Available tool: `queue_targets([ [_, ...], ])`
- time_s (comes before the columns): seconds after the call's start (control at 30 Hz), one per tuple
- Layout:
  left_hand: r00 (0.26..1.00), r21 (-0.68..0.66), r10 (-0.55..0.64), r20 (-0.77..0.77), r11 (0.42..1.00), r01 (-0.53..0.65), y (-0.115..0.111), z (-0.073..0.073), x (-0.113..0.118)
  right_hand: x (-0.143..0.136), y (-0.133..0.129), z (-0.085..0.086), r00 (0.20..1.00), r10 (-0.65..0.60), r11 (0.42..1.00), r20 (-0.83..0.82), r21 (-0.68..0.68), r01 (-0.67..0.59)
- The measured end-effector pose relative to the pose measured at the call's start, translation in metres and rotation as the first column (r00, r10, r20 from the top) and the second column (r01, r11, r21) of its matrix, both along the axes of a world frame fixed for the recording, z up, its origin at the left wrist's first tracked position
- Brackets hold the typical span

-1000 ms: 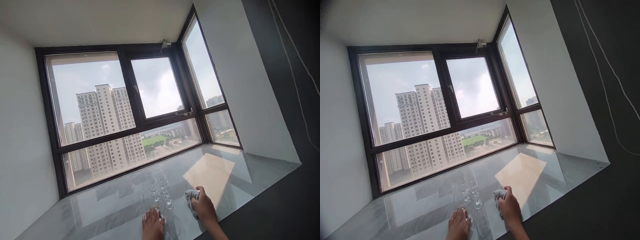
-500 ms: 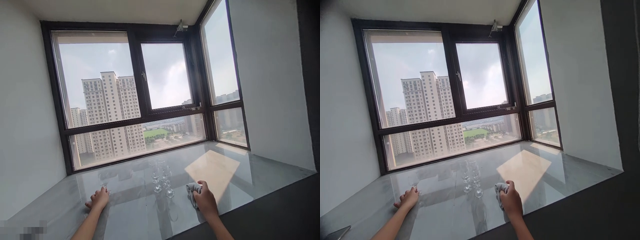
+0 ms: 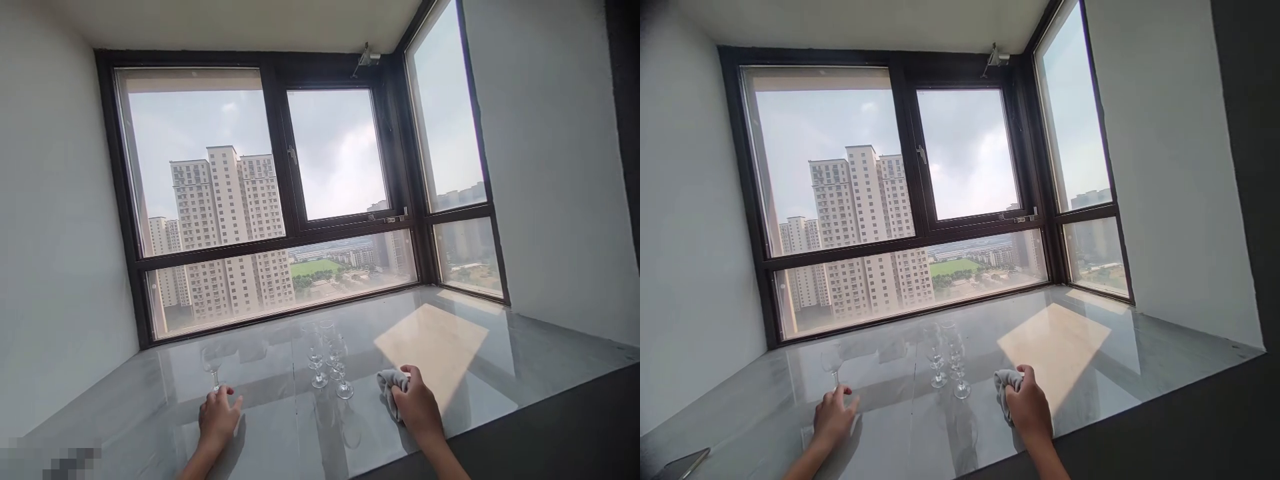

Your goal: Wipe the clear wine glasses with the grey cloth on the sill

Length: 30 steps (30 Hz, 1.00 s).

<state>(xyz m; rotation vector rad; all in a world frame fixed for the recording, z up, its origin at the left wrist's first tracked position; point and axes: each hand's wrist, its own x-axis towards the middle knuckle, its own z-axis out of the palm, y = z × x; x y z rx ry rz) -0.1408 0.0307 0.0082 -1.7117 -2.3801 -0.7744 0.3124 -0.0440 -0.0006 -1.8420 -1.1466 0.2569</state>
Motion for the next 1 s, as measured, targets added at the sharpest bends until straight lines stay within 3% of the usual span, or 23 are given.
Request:
queue_targets([
  [0.07,0.959,-0.031,-0.274,-0.065,0.962,0.273,-0.020,-0.003,0.041,0.000,0.000,0.000,1.000,0.000,1.000,-0.002,-0.001,0.000],
  [0.13,0.906,-0.049,-0.418,-0.071,0.908,0.415,-0.036,-0.006,0.087,-0.001,-0.001,0.001,1.000,0.000,1.000,0.000,-0.003,0.000],
  [0.27,0.855,-0.115,-0.516,-0.050,0.853,0.509,-0.043,-0.006,0.162,0.000,-0.003,0.001,1.000,0.002,1.000,0.016,-0.007,-0.002],
  [0.33,0.849,-0.148,-0.527,-0.040,0.844,0.516,-0.036,-0.005,0.182,0.001,-0.002,-0.001,1.000,0.002,1.000,0.027,-0.010,-0.002],
  [0.43,0.846,-0.179,-0.532,-0.029,0.835,0.520,-0.024,-0.004,0.194,0.003,0.001,-0.004,1.000,0.001,1.000,0.018,-0.017,-0.001],
  [0.57,0.821,-0.170,-0.570,-0.029,0.812,0.558,-0.025,-0.001,0.191,0.006,0.003,-0.005,1.000,0.021,0.999,-0.005,-0.037,-0.021],
  [0.7,0.828,-0.164,-0.557,-0.057,0.824,0.543,-0.045,0.001,0.169,0.007,0.001,-0.003,0.999,0.043,0.998,0.004,-0.056,-0.042],
  [1.0,0.922,-0.191,-0.359,-0.147,0.925,0.330,-0.095,0.011,0.055,0.010,-0.004,0.001,0.997,0.065,0.985,0.046,-0.161,-0.056],
])
